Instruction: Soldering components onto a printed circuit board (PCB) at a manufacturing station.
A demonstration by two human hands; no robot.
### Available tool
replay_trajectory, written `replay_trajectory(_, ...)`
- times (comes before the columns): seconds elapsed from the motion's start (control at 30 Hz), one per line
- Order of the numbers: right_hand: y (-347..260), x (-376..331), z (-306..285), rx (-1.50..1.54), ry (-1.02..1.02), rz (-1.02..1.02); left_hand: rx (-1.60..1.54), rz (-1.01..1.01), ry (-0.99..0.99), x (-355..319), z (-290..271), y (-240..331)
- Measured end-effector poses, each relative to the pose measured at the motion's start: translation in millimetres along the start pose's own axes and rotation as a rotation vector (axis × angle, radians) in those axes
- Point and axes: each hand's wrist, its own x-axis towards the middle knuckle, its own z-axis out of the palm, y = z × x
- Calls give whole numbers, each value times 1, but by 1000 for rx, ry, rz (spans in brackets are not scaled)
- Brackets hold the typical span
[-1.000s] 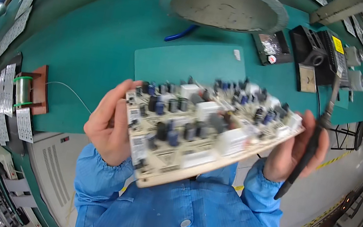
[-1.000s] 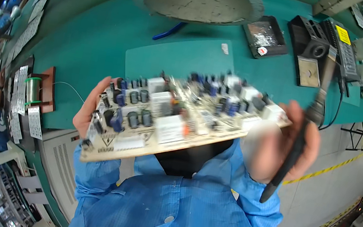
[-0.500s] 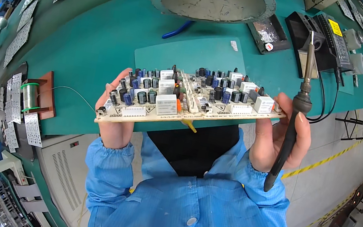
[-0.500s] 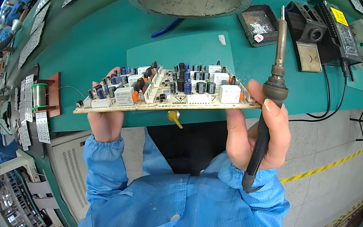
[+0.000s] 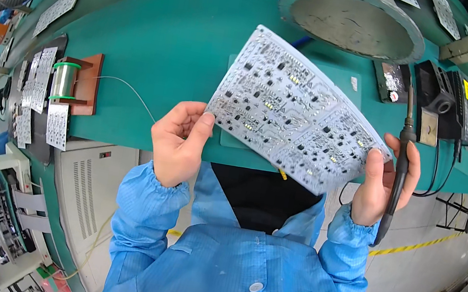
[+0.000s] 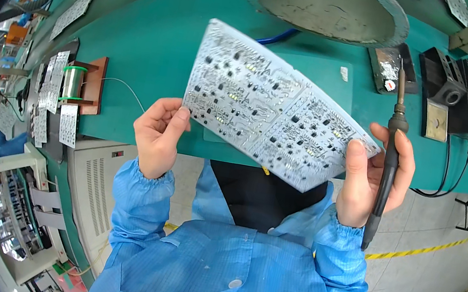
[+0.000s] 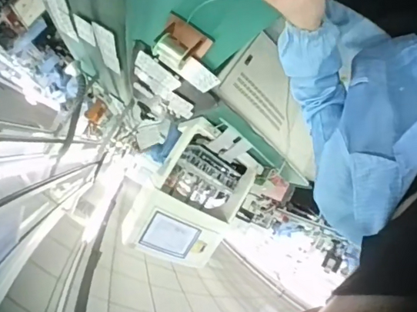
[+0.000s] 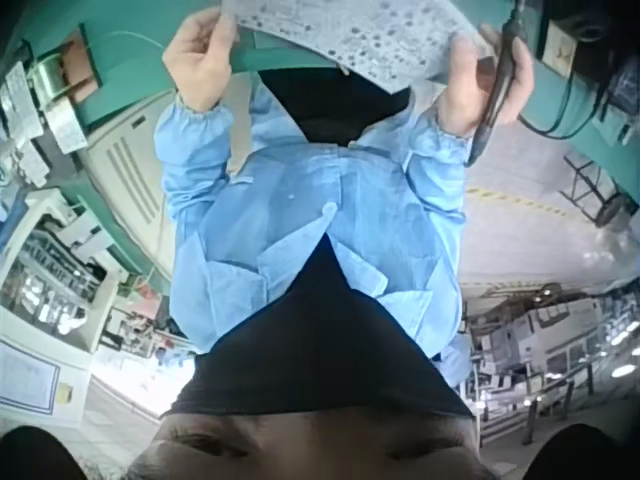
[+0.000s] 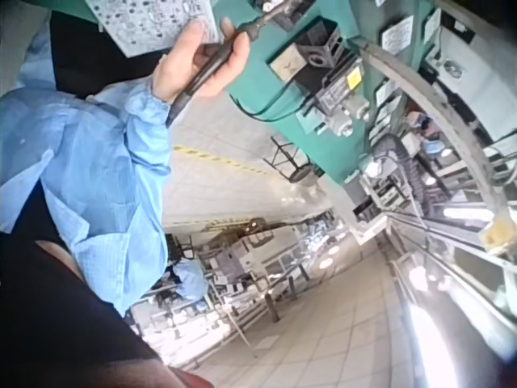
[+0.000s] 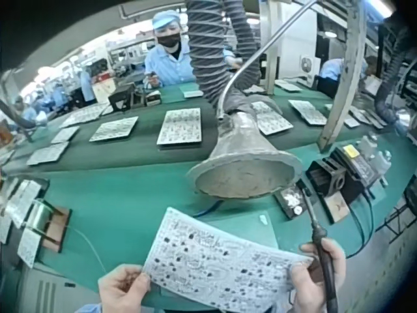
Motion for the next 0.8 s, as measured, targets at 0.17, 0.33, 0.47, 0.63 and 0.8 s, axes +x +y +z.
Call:
replay_trajectory(0.17, 12, 7, 12, -89, -48, 47, 506, 241, 6, 0, -15, -5)
replay_trajectory(0.33, 30, 5, 15, -277, -103, 5, 385, 118, -125, -5, -16, -4)
replay_trajectory(0.47, 39, 3, 13, -410, -134, -195, 483, 6, -164, -8, -15, 5)
replay_trajectory(0.63, 36, 4, 19, -494, -160, -289, 727, 69, -6, -9, -39, 9)
replay_trajectory(0.8, 33, 7, 22, -541, -101, -336, 466, -104, 170, -21, -50, 30)
